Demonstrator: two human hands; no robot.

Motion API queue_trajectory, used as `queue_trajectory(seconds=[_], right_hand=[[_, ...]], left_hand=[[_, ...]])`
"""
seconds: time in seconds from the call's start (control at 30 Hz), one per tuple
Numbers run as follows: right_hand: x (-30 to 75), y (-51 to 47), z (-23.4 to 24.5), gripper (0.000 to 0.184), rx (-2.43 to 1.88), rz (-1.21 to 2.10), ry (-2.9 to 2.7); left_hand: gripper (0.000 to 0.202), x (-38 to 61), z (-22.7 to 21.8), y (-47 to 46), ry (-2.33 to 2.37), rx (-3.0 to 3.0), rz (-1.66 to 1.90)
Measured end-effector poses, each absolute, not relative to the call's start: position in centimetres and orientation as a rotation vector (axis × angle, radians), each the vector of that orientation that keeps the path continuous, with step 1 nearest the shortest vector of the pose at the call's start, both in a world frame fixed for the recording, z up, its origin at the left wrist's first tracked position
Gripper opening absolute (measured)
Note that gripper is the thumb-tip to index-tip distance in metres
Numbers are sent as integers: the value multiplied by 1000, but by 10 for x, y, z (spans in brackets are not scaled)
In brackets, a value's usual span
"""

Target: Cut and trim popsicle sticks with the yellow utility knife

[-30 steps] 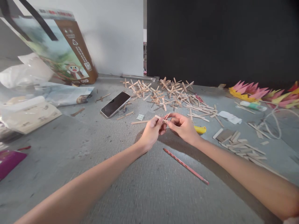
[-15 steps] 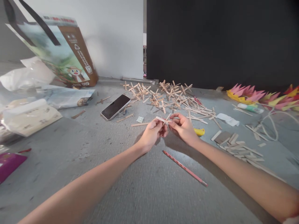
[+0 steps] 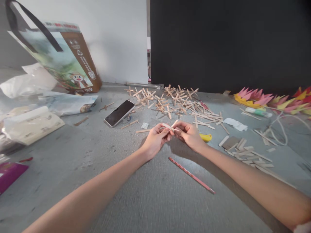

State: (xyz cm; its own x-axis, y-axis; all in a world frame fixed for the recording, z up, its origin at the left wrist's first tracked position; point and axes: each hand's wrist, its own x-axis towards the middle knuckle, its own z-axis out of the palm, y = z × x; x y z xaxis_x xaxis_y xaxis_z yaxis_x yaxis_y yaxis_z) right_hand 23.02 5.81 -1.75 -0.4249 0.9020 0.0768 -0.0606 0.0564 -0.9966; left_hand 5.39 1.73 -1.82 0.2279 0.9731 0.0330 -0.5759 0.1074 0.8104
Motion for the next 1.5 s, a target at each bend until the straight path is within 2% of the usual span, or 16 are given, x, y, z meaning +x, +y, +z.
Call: queue_trajectory(seconds=[0.43,0.57,0.87,1.23,1.5], right_hand=[[233,60,-20,28,-734,1517,-1585],[233,60,-21,31,-740,1497,-1596],[237,64,-27,32,-752,1499,-1512],[235,64,-32,36,-742,1534,-1497],[234,61,-28,32,-665,1541,-1494]], left_hand=[[31,65,-13,9,634,783,1335],[31,65,-14,10,626,801,1328],[39,53,-15,13,627,1027,1095],[34,53,-15,12,543,911,1148],[36,59,-13,8,537,774,1193]])
